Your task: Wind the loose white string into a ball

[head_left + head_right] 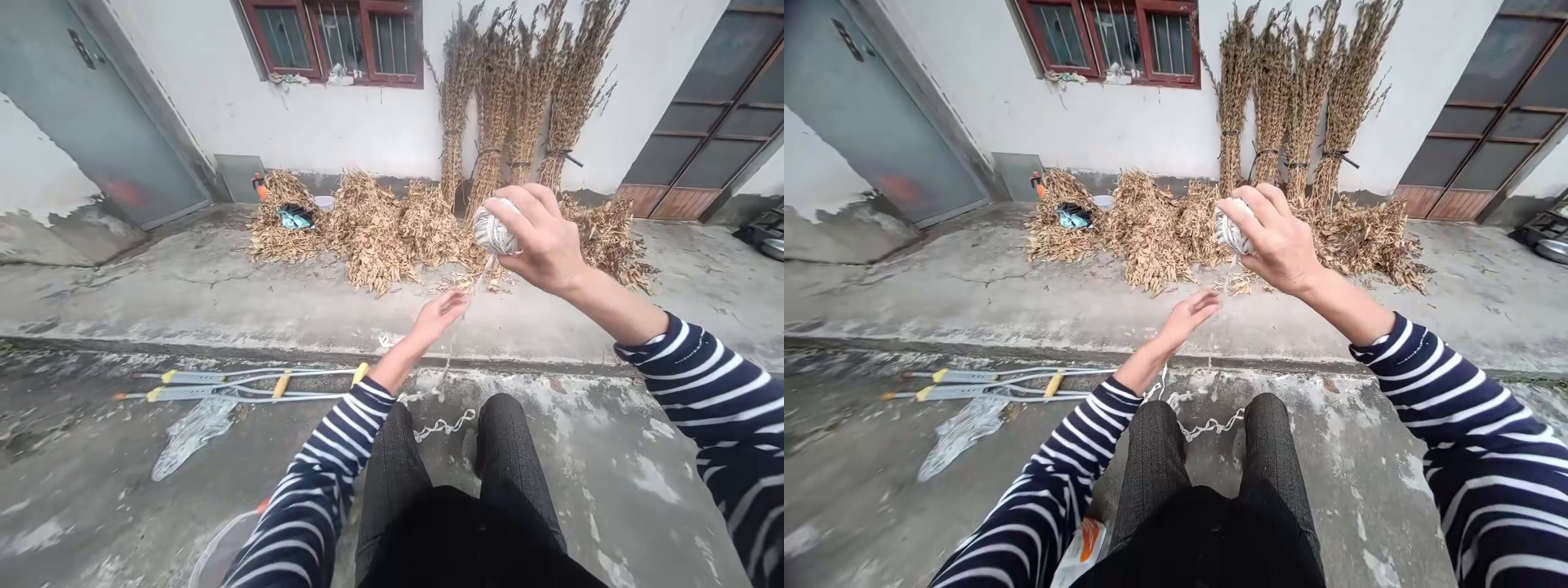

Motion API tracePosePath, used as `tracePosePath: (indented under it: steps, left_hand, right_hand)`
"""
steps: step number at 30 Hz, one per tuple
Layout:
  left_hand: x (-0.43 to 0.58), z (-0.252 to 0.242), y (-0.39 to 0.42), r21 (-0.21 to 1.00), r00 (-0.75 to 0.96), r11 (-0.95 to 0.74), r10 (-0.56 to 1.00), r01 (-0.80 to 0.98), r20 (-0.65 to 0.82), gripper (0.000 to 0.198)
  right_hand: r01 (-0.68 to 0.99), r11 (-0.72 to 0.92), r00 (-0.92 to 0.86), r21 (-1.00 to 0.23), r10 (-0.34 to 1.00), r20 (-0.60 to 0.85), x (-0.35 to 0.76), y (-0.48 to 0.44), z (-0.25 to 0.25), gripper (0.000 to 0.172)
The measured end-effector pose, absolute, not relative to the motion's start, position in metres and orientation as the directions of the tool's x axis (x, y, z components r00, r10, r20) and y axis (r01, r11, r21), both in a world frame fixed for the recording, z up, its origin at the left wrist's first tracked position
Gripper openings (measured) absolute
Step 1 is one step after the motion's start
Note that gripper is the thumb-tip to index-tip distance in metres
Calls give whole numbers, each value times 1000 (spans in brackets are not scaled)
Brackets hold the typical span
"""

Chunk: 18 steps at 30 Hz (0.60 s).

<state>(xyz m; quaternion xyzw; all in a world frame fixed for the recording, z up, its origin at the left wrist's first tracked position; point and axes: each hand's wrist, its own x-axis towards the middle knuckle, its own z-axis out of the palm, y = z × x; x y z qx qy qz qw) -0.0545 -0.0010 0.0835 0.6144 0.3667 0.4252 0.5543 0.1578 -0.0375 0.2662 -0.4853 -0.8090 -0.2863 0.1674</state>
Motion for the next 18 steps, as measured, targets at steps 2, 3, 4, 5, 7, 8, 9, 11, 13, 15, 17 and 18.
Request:
tracePosePath:
  steps: [2,3,4,5,7,8,9,11,13,15,17,18]
  left_hand:
    - [-26,105,-9,961,376,-180,893,-208,249,41]
    - [-16,114,-13,943,371,-194,883,-271,288,36]
    - [-9,121,-18,925,358,-192,881,-327,309,32]
    - [-6,126,-23,910,357,-171,880,-378,314,31]
    - [-7,130,-32,889,425,-68,860,-453,283,33]
    - [-11,129,-36,883,486,3,836,-469,255,33]
    - [-16,125,-39,881,551,73,803,-468,226,34]
    - [-27,110,-41,891,660,174,732,-420,168,35]
    - [-37,86,-39,920,737,219,668,-324,101,37]
    - [-43,55,-34,968,767,203,641,-148,-17,37]
    - [-47,21,-26,984,696,151,697,91,-171,32]
    - [-49,5,-20,971,629,135,742,200,-232,28]
  right_hand:
    - [878,387,-479,283,697,534,154,-40,263,87]
    - [878,393,-478,272,698,534,153,-41,262,86]
    - [880,398,-474,260,695,540,154,-41,261,84]
    - [881,404,-471,248,688,553,157,-40,260,82]
    - [878,421,-468,227,655,593,166,-35,256,77]
    - [873,435,-471,221,634,613,171,-31,254,75]
    - [867,448,-474,216,612,633,177,-27,252,72]
    - [865,457,-469,208,587,660,188,-20,249,67]
    - [881,439,-434,179,595,677,195,-17,250,63]
    - [905,404,-377,130,625,684,199,-17,255,63]
    - [928,361,-322,89,659,680,200,-21,264,66]
    - [937,338,-307,91,669,677,199,-23,270,67]
